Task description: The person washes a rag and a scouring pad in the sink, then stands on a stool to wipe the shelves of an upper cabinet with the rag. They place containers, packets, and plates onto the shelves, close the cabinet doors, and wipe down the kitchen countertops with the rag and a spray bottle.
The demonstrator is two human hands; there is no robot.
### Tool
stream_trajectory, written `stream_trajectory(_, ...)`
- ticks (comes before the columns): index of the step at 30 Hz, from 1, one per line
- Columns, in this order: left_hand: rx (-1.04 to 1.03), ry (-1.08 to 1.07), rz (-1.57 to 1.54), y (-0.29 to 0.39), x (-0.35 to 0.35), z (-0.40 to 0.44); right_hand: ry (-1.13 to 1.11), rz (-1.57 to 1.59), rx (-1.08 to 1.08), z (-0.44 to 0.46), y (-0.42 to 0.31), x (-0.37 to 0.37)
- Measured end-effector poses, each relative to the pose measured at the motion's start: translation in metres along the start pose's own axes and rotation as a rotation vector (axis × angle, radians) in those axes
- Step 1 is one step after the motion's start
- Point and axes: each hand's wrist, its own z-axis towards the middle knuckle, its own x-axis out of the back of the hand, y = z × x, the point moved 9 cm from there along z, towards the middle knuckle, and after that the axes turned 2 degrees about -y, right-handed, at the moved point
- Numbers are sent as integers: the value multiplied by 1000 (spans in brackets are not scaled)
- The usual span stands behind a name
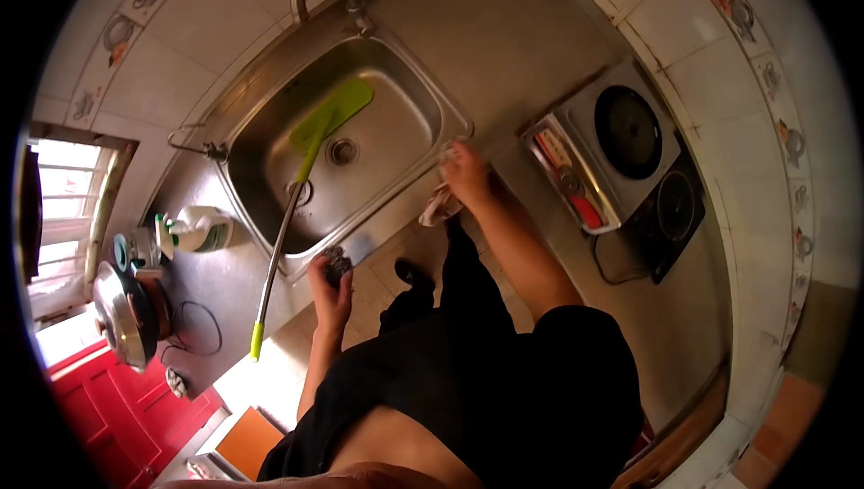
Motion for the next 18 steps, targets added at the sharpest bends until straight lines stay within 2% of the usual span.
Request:
stream_trajectory(1, -28, -4, 47, 9, -15, 24, 162, -12, 66, 14, 2, 34)
stream_trajectory(4, -45, 7, 119, 14, -63, 74, 539, -600, 153, 51, -28, 100)
stream_trajectory(7, -14, -9, 140, 10, -102, 111, 462, -914, -432, 120, -10, 86)
stream_trajectory(10, 9, 102, 196, -5, -113, 139, 335, -877, -313, 231, -33, 88)
stream_trajectory(11, 48, 107, 204, -15, -115, 145, 465, -888, -71, 272, -32, 86)
stream_trajectory(13, 145, 107, 196, -31, -121, 150, 433, -905, 245, 343, -48, 91)
stream_trajectory(16, 213, 86, 237, -47, -129, 151, 557, -698, 334, 412, -23, 183)
stream_trajectory(18, 218, 84, 289, -48, -133, 154, 836, -991, 121, 431, 17, 254)
